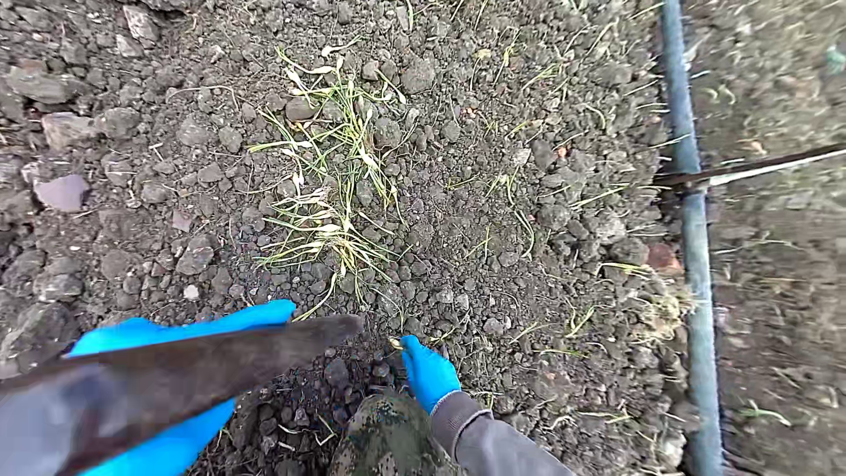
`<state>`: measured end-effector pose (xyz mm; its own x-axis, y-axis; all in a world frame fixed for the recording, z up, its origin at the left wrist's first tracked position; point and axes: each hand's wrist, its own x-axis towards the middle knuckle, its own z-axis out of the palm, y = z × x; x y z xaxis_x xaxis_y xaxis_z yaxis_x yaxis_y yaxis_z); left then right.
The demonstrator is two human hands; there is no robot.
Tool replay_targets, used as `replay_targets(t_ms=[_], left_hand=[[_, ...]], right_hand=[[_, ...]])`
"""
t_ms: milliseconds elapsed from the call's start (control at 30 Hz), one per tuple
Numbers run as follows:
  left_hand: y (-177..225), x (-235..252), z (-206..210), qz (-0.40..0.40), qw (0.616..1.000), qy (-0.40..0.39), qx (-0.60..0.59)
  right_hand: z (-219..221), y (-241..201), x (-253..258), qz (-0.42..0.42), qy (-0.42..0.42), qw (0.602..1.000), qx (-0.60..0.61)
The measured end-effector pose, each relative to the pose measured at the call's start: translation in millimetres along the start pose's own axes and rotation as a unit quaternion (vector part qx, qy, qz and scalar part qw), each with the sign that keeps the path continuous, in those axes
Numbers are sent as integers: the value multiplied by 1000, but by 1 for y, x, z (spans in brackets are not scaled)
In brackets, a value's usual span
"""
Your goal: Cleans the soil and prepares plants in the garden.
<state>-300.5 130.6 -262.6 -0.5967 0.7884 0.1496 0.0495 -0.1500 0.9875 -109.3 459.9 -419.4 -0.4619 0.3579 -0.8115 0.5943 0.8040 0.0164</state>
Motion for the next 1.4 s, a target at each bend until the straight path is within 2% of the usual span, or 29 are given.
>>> replay_targets(t_ms=[33,67,100,167,233,333,400,467,533,567,633,700,733,767,833,900,1000,1067,1133,1200,1267,1333,1400], left_hand=[[-37,18,7,58,998,-20,9],[-48,38,24,-23,999,-8,38],[-58,58,44,-139,987,-15,84],[-106,88,79,-309,937,-97,130],[-156,87,100,-393,899,-135,139],[-162,66,102,-439,890,-74,95],[-135,50,82,-433,898,-28,72],[-101,24,54,-347,934,41,70],[-72,-7,27,-249,959,99,88],[-64,-16,17,-240,956,131,111],[-68,-19,9,-282,926,198,156],[-111,-21,11,-353,894,230,150],[-136,-25,11,-385,885,233,121],[-156,-28,10,-404,879,240,79],[-158,-22,-4,-415,872,258,12],[-127,-1,-25,-413,875,252,18],[-71,36,-60,-399,890,194,101],[-59,59,-72,-417,882,161,152],[-74,72,-77,-458,860,142,177],[-96,78,-80,-482,842,166,178],[-105,83,-81,-492,827,223,155],[-104,75,-73,-497,810,277,140],[-104,60,-56,-482,802,315,161]], right_hand=[[-6,8,5,-7,14,1000,-11],[-12,12,9,-17,33,999,-16],[-19,13,12,-28,48,998,-24],[-32,4,18,-52,68,995,-46],[-37,-18,26,-74,78,992,-67],[-17,-50,47,-81,34,992,-92],[4,-70,59,-61,-25,994,-89],[12,-78,66,-50,-49,993,-92],[9,-64,67,-105,-68,987,-104],[4,-51,66,-151,-59,981,-106],[-11,-33,60,-240,41,965,-103],[-23,-30,67,-298,233,924,-55],[-36,-38,76,-296,278,914,-27],[-56,-53,84,-267,267,926,-2],[-92,-94,114,-198,199,959,30],[-107,-128,143,-167,147,974,40],[-104,-157,154,-164,137,971,103],[-106,-158,156,-150,70,979,121],[-109,-148,157,-170,26,975,140],[-120,-137,161,-198,-28,975,95],[-146,-128,160,-248,-83,965,0],[-176,-125,157,-290,-73,953,-51],[-214,-129,166,-285,-18,958,-30]])
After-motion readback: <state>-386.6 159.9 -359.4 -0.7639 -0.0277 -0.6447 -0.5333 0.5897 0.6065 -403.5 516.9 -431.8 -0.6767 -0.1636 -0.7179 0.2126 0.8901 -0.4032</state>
